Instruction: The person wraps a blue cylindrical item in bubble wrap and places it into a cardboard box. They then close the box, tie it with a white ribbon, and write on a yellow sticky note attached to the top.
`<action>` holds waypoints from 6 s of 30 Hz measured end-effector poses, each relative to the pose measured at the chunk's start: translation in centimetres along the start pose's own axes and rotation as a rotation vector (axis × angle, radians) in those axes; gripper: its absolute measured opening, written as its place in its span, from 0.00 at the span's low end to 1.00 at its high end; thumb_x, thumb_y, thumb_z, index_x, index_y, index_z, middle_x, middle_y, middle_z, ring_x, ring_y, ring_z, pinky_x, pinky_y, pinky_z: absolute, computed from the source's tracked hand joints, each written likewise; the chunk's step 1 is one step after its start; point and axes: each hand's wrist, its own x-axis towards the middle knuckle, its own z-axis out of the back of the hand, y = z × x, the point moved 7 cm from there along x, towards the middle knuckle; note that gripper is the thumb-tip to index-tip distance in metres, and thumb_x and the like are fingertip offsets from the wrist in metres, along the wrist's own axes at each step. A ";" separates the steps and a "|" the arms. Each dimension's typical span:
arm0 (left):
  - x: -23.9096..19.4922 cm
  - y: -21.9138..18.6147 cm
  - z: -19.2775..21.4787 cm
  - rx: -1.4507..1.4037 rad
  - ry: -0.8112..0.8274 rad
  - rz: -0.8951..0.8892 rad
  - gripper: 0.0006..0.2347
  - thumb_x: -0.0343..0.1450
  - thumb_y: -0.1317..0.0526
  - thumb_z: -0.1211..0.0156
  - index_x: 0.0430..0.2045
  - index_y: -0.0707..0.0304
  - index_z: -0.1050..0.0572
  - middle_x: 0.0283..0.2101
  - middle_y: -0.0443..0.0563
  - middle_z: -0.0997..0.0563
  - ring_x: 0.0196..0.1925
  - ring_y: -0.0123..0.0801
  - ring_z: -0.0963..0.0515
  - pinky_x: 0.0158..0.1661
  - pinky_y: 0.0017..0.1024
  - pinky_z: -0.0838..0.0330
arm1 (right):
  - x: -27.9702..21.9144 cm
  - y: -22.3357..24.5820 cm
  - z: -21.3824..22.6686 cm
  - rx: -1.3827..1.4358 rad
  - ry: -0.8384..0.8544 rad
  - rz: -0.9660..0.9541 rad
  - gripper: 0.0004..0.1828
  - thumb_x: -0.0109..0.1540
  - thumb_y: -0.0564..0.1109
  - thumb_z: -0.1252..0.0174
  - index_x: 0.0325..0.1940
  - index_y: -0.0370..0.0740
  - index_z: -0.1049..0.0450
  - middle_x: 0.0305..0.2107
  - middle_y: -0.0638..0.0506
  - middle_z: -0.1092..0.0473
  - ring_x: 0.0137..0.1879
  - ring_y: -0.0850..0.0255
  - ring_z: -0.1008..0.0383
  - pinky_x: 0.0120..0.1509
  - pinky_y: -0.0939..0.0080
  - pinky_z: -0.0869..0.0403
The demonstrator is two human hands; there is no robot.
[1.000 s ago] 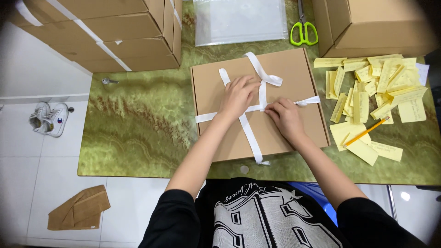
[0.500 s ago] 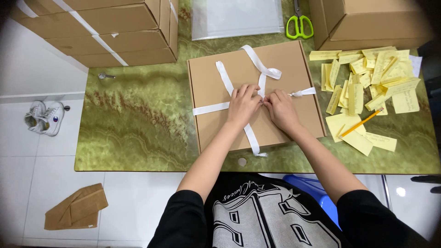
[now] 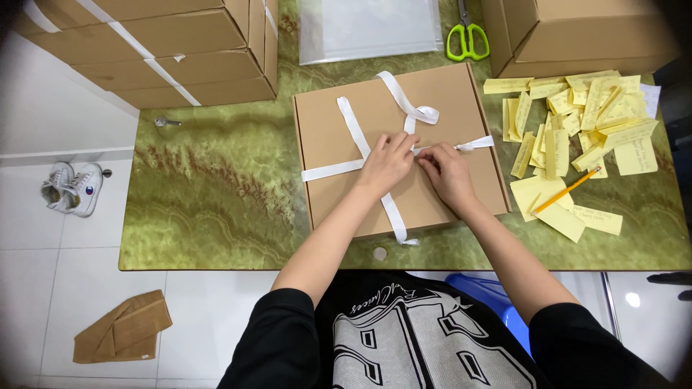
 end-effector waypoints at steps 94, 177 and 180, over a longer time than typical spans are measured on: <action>-2.6 7.8 0.1 -0.468 0.567 0.782 0.07 0.70 0.52 0.30 0.38 0.41 0.15 0.51 0.48 0.23 0.61 0.50 0.27 0.59 0.54 0.32 | -4.6 9.8 0.0 0.873 0.270 -1.060 0.20 0.67 0.46 0.37 0.57 0.28 0.21 0.39 0.43 0.21 0.44 0.60 0.18 0.45 0.61 0.15; -5.2 -3.0 -4.6 0.171 0.150 0.671 0.07 0.71 0.60 0.43 0.33 0.61 0.21 0.30 0.51 0.22 0.35 0.43 0.16 0.34 0.40 0.28 | 9.3 -1.3 -6.6 0.673 0.168 -0.687 0.10 0.70 0.51 0.36 0.42 0.43 0.21 0.33 0.58 0.30 0.39 0.71 0.27 0.45 0.73 0.20; -3.8 -2.6 -1.7 -0.134 0.259 0.790 0.08 0.74 0.62 0.45 0.36 0.68 0.21 0.34 0.58 0.20 0.40 0.54 0.16 0.39 0.44 0.23 | 9.0 -1.4 -6.3 0.729 0.128 -0.713 0.11 0.70 0.52 0.35 0.44 0.43 0.20 0.32 0.58 0.31 0.38 0.71 0.27 0.42 0.71 0.20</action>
